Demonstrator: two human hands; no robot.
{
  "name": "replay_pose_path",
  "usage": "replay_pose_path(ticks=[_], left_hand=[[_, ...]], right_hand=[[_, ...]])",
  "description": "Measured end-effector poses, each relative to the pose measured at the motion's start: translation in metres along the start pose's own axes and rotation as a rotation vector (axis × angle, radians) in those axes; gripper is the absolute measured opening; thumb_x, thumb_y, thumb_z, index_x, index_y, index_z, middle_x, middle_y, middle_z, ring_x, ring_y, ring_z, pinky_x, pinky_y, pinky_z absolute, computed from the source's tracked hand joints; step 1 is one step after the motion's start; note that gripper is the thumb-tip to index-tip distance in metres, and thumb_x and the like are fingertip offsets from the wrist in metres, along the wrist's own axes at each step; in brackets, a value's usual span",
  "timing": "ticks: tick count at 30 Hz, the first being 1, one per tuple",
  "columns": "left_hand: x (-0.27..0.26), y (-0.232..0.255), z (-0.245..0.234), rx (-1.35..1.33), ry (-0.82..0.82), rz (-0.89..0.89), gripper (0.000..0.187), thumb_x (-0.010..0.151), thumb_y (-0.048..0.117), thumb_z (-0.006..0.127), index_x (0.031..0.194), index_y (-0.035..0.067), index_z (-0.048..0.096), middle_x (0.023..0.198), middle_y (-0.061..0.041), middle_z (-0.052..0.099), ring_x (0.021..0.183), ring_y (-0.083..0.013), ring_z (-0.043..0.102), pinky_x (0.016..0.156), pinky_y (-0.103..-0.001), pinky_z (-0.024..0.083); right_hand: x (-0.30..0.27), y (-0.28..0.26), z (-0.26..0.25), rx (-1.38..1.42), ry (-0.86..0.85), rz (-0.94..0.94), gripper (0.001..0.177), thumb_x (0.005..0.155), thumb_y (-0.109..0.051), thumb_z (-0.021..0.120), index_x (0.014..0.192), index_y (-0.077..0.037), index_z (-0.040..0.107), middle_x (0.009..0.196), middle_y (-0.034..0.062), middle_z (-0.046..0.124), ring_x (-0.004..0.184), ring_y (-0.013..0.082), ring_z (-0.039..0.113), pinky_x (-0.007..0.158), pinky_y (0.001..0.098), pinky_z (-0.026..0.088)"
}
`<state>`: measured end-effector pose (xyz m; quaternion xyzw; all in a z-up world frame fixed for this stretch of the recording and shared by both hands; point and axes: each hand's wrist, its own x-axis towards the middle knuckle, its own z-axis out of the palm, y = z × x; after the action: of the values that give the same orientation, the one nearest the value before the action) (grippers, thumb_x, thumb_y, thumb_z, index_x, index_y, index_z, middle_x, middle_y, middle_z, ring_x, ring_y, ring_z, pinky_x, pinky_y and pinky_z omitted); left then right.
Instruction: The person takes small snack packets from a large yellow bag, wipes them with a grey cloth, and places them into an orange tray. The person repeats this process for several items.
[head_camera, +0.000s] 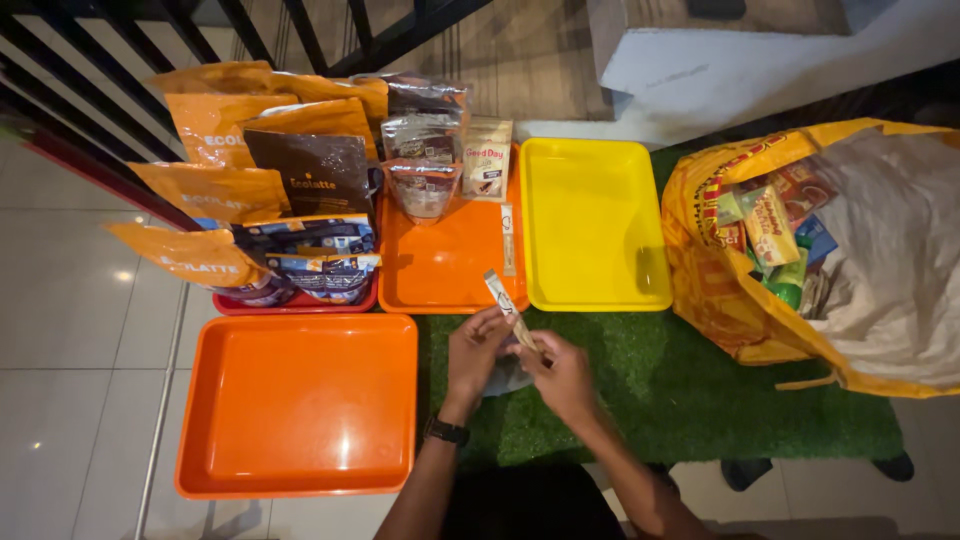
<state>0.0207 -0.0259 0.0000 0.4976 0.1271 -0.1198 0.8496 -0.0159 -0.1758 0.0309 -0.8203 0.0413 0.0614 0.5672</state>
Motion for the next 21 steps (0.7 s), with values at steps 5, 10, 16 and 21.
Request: replay_pose_path(ticks=[5,10,16,21], left_hand=[[0.036,-0.01,-0.031,0.026,0.043,0.0,0.033,0.095,0.017,0.07,0.12,-0.004,0.068,0.104,-0.01,0.076,0.088,-0.0157,0.073,0.074,-0.033,0.064],[0.079,-0.018,-0.057,0.137,0.041,0.013,0.031,0.096,0.021,0.069,0.119,-0.001,0.068,0.1,-0.006,0.075,0.084,-0.0133,0.071,0.073,-0.032,0.063],[0.13,-0.033,-0.072,0.297,0.043,0.067,0.03,0.099,0.021,0.072,0.114,-0.005,0.074,0.093,-0.003,0.067,0.083,-0.0126,0.066,0.072,-0.032,0.06],[0.178,-0.041,-0.075,0.332,0.124,-0.162,0.032,0.091,0.023,0.071,0.116,0.002,0.071,0.092,-0.001,0.072,0.081,-0.0116,0.071,0.069,-0.031,0.063]], right_hand=[[0.039,0.02,0.002,-0.038,-0.001,-0.021,0.036,0.093,-0.024,0.071,0.121,-0.003,0.067,0.087,0.0061,0.079,0.07,0.0124,0.075,0.062,0.0282,0.06],[0.128,0.076,-0.015,-0.266,0.105,-0.137,0.027,0.096,-0.02,0.064,0.116,-0.002,0.069,0.104,0.0133,0.076,0.087,0.0269,0.074,0.077,0.0384,0.058],[0.211,0.125,-0.035,-0.717,-0.046,-0.134,0.056,0.089,-0.007,0.063,0.144,-0.011,0.053,0.149,0.0132,0.053,0.136,0.0352,0.05,0.112,0.0473,0.046],[0.244,0.135,-0.029,-0.857,-0.32,0.132,0.092,0.081,-0.011,0.077,0.158,-0.028,0.028,0.17,0.008,0.012,0.154,0.0383,0.016,0.116,0.0624,0.031]])
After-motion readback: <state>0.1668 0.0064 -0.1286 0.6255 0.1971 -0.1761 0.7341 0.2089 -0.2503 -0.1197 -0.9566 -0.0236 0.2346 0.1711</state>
